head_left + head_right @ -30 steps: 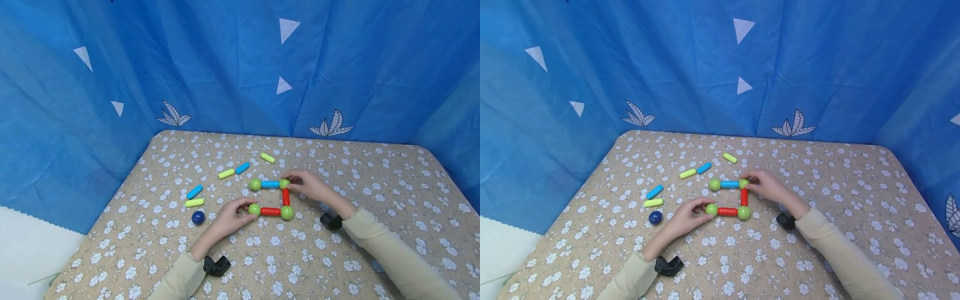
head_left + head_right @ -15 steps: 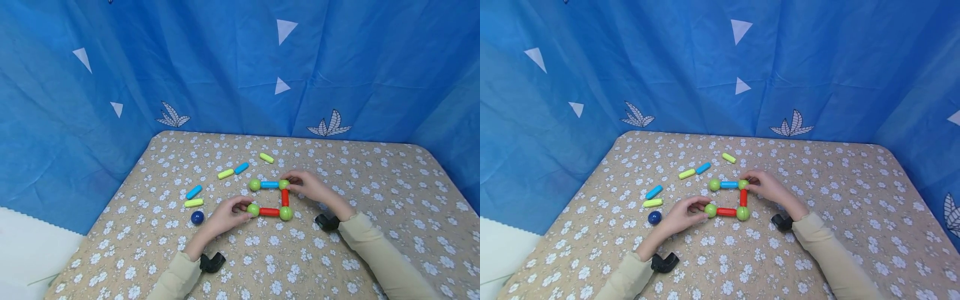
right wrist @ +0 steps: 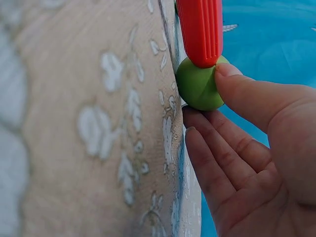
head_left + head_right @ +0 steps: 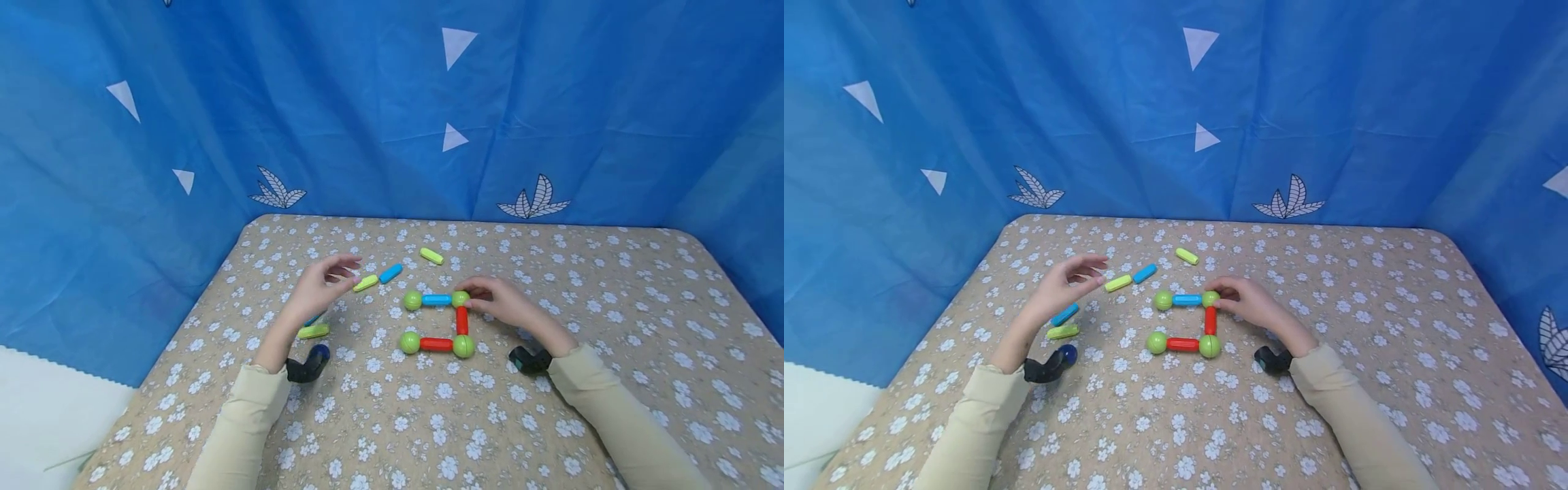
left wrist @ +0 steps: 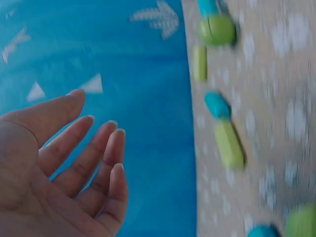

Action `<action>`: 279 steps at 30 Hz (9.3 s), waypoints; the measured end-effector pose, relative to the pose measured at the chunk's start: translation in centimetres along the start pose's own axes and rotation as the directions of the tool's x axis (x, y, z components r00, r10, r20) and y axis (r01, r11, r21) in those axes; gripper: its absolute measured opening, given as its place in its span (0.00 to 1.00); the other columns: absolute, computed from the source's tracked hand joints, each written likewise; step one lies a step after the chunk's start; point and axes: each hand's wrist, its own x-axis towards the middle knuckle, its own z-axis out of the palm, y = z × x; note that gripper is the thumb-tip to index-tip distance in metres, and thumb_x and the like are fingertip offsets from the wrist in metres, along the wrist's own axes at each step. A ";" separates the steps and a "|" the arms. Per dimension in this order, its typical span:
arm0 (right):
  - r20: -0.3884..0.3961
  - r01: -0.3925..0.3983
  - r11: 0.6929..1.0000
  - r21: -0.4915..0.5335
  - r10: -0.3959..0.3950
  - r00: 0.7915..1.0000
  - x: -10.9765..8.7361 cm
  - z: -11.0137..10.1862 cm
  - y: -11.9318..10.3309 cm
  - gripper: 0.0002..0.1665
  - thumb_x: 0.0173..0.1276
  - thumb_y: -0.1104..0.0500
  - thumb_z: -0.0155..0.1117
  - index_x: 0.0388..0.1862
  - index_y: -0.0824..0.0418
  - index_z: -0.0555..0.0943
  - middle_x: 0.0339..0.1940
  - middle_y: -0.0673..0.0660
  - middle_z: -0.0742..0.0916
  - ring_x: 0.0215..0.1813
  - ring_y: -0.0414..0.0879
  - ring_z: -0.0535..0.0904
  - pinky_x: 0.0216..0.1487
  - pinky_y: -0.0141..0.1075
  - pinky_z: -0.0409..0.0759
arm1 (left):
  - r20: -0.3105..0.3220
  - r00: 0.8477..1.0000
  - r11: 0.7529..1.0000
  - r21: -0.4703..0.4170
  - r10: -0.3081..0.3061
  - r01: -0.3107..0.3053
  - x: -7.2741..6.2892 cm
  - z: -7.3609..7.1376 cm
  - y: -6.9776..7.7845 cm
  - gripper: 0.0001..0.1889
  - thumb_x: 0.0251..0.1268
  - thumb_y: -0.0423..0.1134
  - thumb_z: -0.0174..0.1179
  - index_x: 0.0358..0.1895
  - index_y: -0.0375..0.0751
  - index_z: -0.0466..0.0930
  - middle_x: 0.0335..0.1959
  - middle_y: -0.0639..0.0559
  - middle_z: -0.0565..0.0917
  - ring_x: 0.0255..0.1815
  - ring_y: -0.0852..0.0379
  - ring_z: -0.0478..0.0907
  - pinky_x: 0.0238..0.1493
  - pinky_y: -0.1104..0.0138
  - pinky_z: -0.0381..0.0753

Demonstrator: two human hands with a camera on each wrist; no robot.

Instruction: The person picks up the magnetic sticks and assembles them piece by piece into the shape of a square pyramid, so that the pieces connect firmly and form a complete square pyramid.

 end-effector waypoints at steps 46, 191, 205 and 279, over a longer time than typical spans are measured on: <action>-0.006 -0.038 0.998 0.056 0.039 0.999 0.1 0.1 0.1 0.18 0.65 0.63 0.63 0.55 0.59 0.78 0.50 0.55 0.82 0.49 0.49 0.78 0.50 0.44 0.76 | 0.143 0.962 0.968 0.129 -0.234 0.216 1.9 6.2 0.5 0.14 0.61 0.38 0.64 0.47 0.36 0.78 0.36 0.49 0.80 0.38 0.54 0.77 0.36 0.63 0.77; -0.039 -0.033 0.991 0.128 0.039 0.998 0.4 0.8 0.4 0.16 0.65 0.63 0.63 0.53 0.59 0.79 0.48 0.54 0.82 0.49 0.49 0.78 0.50 0.43 0.76 | -0.026 0.986 0.971 -0.184 -0.164 0.156 -6.0 0.1 -2.9 0.17 0.62 0.28 0.59 0.54 0.28 0.72 0.48 0.36 0.78 0.48 0.43 0.77 0.45 0.66 0.78; -0.042 -0.016 0.993 0.115 0.021 0.999 0.4 0.8 0.4 0.17 0.65 0.63 0.63 0.53 0.61 0.79 0.48 0.56 0.82 0.49 0.50 0.78 0.50 0.45 0.76 | 0.123 0.988 0.837 -0.529 -0.089 0.141 -4.3 5.0 -1.0 0.19 0.66 0.26 0.53 0.58 0.28 0.62 0.46 0.31 0.78 0.46 0.36 0.78 0.43 0.53 0.78; -0.122 -0.010 0.993 -0.120 -0.005 0.992 -4.6 2.3 -3.4 0.19 0.59 0.67 0.68 0.50 0.59 0.81 0.44 0.53 0.82 0.40 0.45 0.76 0.39 0.41 0.76 | 0.312 0.945 0.995 -0.045 0.100 -0.090 -1.3 8.3 -2.1 0.15 0.61 0.34 0.63 0.51 0.41 0.76 0.45 0.54 0.78 0.47 0.58 0.75 0.49 0.66 0.74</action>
